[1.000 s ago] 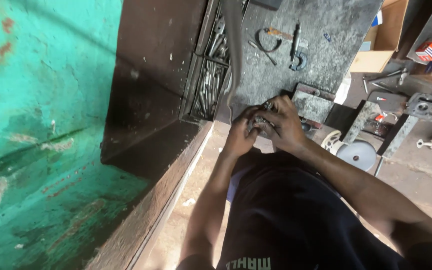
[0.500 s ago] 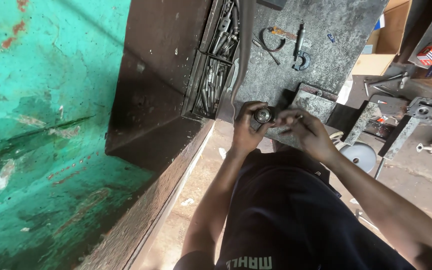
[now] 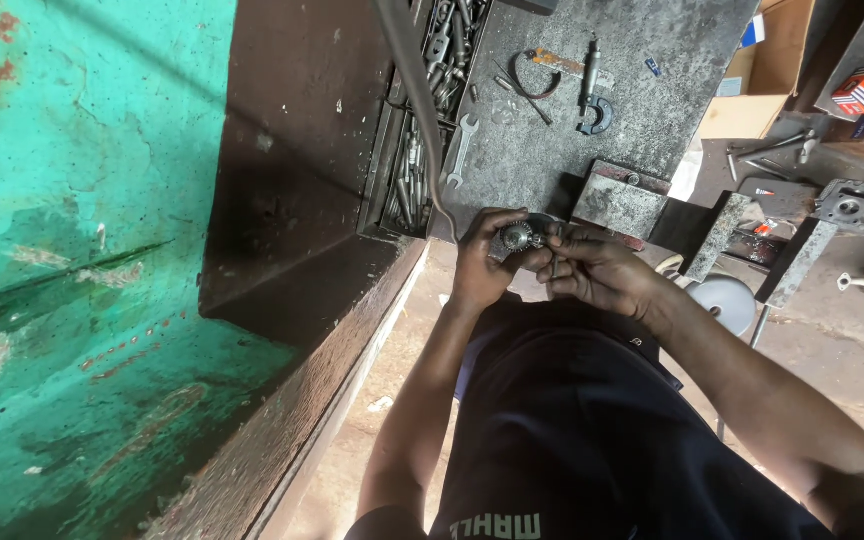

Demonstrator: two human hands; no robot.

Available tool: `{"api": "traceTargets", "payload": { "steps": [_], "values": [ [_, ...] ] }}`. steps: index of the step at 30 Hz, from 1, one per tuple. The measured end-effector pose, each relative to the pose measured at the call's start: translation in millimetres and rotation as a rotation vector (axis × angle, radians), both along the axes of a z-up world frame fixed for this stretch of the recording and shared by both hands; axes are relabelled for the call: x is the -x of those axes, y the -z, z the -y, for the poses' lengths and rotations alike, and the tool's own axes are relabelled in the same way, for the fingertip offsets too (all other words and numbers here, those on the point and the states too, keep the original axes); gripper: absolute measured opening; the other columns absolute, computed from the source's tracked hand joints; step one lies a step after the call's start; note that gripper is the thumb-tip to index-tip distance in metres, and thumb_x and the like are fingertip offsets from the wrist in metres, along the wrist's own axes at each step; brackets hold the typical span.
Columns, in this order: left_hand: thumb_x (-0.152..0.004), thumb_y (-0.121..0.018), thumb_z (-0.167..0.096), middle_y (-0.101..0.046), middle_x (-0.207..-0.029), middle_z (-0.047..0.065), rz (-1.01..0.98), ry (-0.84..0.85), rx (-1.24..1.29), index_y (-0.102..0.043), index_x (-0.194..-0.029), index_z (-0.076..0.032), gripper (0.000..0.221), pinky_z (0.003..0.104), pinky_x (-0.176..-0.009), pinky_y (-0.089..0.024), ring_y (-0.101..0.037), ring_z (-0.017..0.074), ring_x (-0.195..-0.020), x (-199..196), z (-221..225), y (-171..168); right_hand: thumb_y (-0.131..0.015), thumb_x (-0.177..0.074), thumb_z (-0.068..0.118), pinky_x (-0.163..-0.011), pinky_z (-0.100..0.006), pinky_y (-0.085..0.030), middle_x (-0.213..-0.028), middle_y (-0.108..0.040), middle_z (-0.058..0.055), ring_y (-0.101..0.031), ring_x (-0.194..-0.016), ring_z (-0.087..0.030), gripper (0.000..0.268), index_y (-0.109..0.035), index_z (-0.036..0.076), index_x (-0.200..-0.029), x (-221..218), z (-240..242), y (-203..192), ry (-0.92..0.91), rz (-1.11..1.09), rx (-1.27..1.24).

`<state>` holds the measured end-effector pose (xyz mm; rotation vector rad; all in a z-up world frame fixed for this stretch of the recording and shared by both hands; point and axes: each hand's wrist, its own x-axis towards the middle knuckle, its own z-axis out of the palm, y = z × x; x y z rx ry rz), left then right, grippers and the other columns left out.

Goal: Inspecting and cleaning engine components, then using a drill and micrometer to work on a small mechanical part.

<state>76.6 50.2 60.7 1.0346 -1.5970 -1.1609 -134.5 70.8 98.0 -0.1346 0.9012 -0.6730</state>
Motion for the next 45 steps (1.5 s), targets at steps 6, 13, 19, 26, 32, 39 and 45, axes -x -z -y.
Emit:
{"api": "traceTargets", "payload": {
  "steps": [6,13,19,26,32,39,45],
  "values": [
    [-0.080,-0.085,0.002,-0.068,-0.128,0.007,0.016,0.013,-0.004,-0.064,-0.129,-0.013,0.055,0.036,-0.102,-0.059,-0.068,0.0244,-0.123,-1.9,-2.8,0.8,-0.051,-0.107,0.014,-0.068,-0.024,-0.064,-0.100,-0.072,-0.019,-0.077,-0.083,-0.024,0.025,-0.055,-0.002,-0.125,-0.7,12.8,-5.2,0.029,0.034,-0.061],
    [-0.079,-0.086,0.003,-0.068,-0.129,0.007,-0.020,0.007,-0.007,-0.063,-0.133,-0.015,0.061,0.036,-0.102,-0.059,-0.068,0.0252,-0.123,-1.4,-2.9,-2.0,-0.052,-0.106,0.010,-0.070,-0.025,-0.065,-0.102,-0.074,-0.020,-0.077,-0.083,-0.023,0.024,-0.055,-0.004,-0.125,2.0,19.2,-11.9,0.007,0.035,-0.067],
    [-0.078,-0.084,0.005,-0.068,-0.129,0.008,-0.041,-0.011,-0.012,-0.063,-0.133,-0.014,0.062,0.036,-0.102,-0.059,-0.068,0.0254,-0.124,0.9,-3.7,-3.4,-0.051,-0.103,0.012,-0.066,-0.030,-0.068,-0.101,-0.075,-0.020,-0.076,-0.079,-0.021,0.023,-0.052,0.002,-0.123,-2.2,26.0,-32.2,-0.123,-0.151,-0.079],
    [-0.080,-0.084,0.002,-0.067,-0.133,0.009,-0.079,0.028,-0.036,-0.062,-0.136,-0.014,0.062,0.036,-0.106,-0.058,-0.067,0.0251,-0.127,-1.7,-4.2,9.7,-0.053,-0.106,0.010,-0.060,-0.021,-0.064,-0.092,-0.074,-0.015,-0.077,-0.074,-0.020,0.018,-0.063,0.000,-0.117,7.7,25.8,-5.8,0.023,0.110,-0.165],
    [-0.082,-0.084,-0.001,-0.066,-0.137,0.010,-0.049,0.019,-0.050,-0.060,-0.139,-0.014,0.062,0.037,-0.110,-0.057,-0.065,0.0261,-0.131,0.4,-7.0,19.9,-0.053,-0.106,0.008,-0.058,-0.018,-0.062,-0.087,-0.073,-0.012,-0.075,-0.073,-0.018,0.017,-0.064,-0.002,-0.115,3.1,18.5,4.7,0.106,0.261,-0.148],
    [-0.084,-0.083,-0.002,-0.065,-0.141,0.010,-0.055,0.013,-0.032,-0.059,-0.141,-0.013,0.062,0.037,-0.113,-0.055,-0.064,0.0263,-0.134,-0.2,-6.4,19.7,-0.055,-0.108,0.012,-0.074,-0.031,-0.059,-0.096,-0.071,-0.010,-0.072,-0.087,-0.019,0.014,-0.062,0.008,-0.120,-2.4,21.8,-17.0,-0.285,-0.300,0.457],
    [-0.087,-0.080,-0.002,-0.062,-0.144,0.012,-0.077,0.058,0.004,-0.055,-0.146,-0.010,0.064,0.041,-0.119,-0.049,-0.059,0.0282,-0.138,-1.9,0.4,9.3,-0.065,-0.084,0.002,-0.105,-0.041,-0.055,-0.115,-0.072,0.001,-0.062,-0.125,-0.022,0.028,-0.070,0.021,-0.103,1.6,28.8,-22.4,-0.733,-1.349,1.509]
  ]
}}
